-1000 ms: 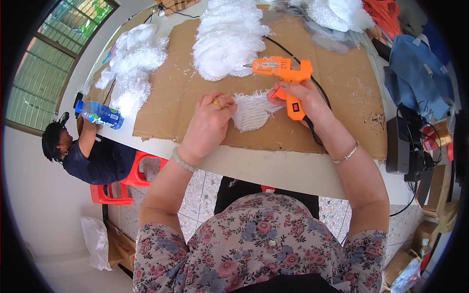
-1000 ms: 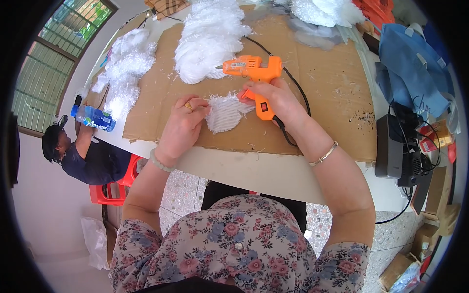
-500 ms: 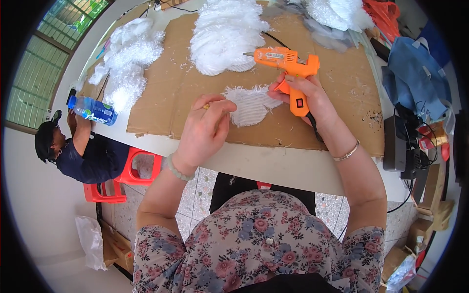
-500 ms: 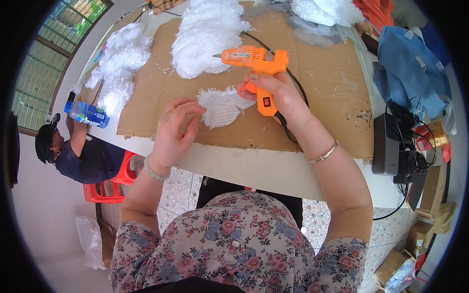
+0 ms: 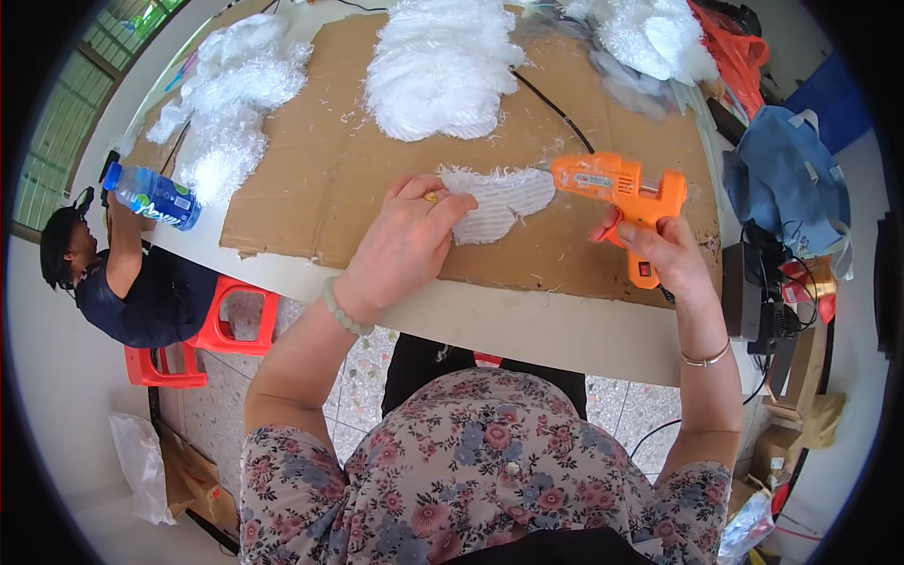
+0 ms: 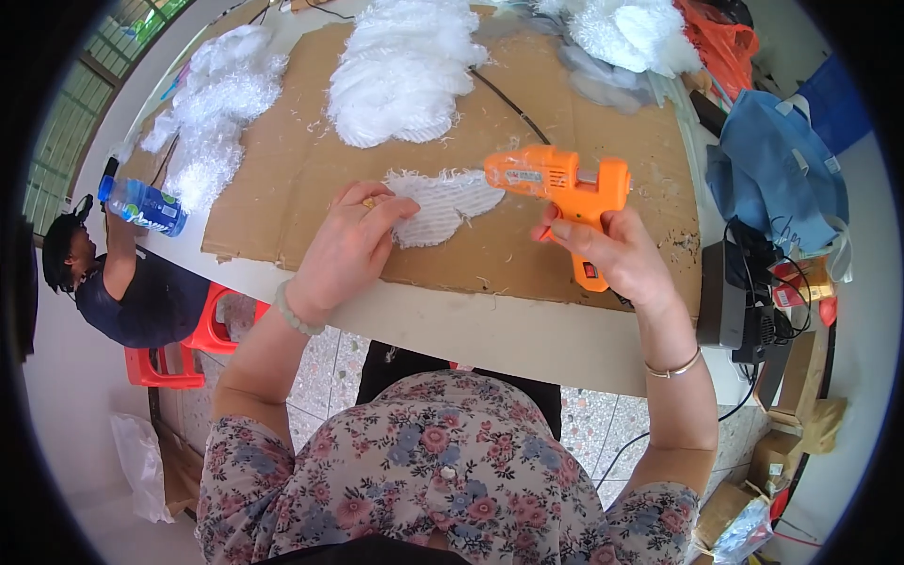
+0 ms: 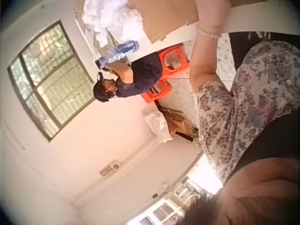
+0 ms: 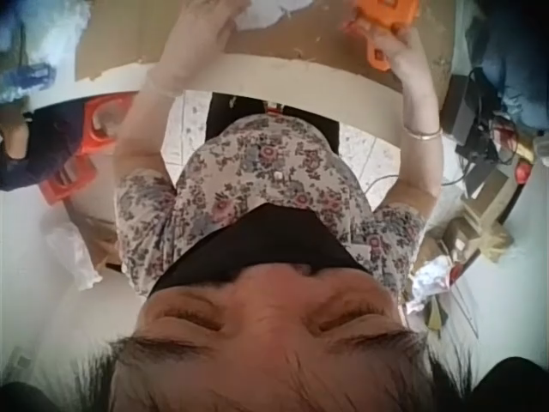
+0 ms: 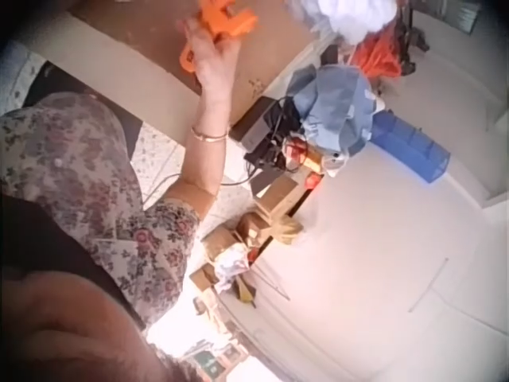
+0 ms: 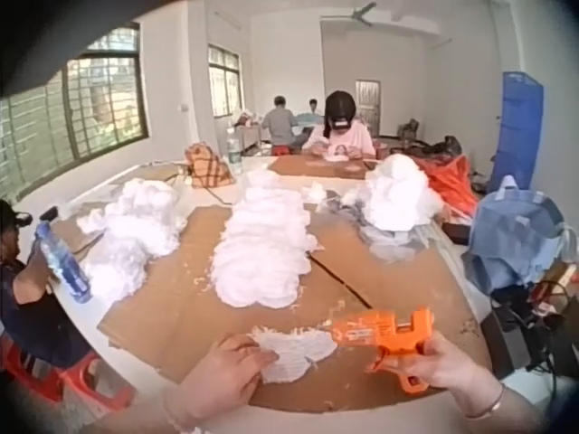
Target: Applying hot glue to a shaped template and attaching white fiber stuffing to it.
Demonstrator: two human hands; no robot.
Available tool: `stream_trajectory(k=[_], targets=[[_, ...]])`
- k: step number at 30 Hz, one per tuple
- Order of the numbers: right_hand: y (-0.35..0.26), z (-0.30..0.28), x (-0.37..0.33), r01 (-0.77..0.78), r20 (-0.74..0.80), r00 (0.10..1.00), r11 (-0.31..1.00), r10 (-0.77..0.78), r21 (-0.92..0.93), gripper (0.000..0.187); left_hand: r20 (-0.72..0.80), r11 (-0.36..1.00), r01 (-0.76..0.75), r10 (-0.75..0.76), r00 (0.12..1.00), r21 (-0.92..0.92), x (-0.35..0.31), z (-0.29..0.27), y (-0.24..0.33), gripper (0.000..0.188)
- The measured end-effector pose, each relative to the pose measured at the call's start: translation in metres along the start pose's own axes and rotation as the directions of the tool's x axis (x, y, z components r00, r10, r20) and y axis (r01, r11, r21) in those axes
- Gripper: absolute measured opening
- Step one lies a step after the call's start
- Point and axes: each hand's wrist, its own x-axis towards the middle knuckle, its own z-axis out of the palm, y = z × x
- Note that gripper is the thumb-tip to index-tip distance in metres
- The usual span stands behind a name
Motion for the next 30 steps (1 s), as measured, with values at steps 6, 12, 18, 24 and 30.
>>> stream_trajectory(k=[6,12,18,24,30], targets=[[0.016,0.006,-0.007,-0.08,0.08,0.992,0.982,0.095,-0.172,0.03,0.031,0.997,-0.064,0.063,0.998,0.048,0.003,0.004,-0.003,0.025],[0.008,0.02,-0.001,-0.087,0.04,0.994,0.961,0.101,-0.263,0.022,0.039,0.994,-0.066,0.063,0.997,0.092,0.001,0.008,-0.005,0.019],[0.002,0.024,0.001,-0.133,0.013,0.989,0.927,0.147,-0.351,0.019,0.028,0.99,-0.074,0.071,0.997,0.117,0.002,0.008,-0.006,0.019],[0.0,0.025,0.002,-0.129,0.03,0.987,0.885,0.159,-0.448,0.019,0.013,0.992,-0.07,0.069,0.998,0.108,0.0,0.01,-0.008,0.022],[-0.003,0.02,0.003,-0.135,0.089,0.974,0.857,0.206,-0.497,0.017,0.02,0.991,-0.063,0.061,0.998,0.117,-0.001,0.009,-0.007,0.022]])
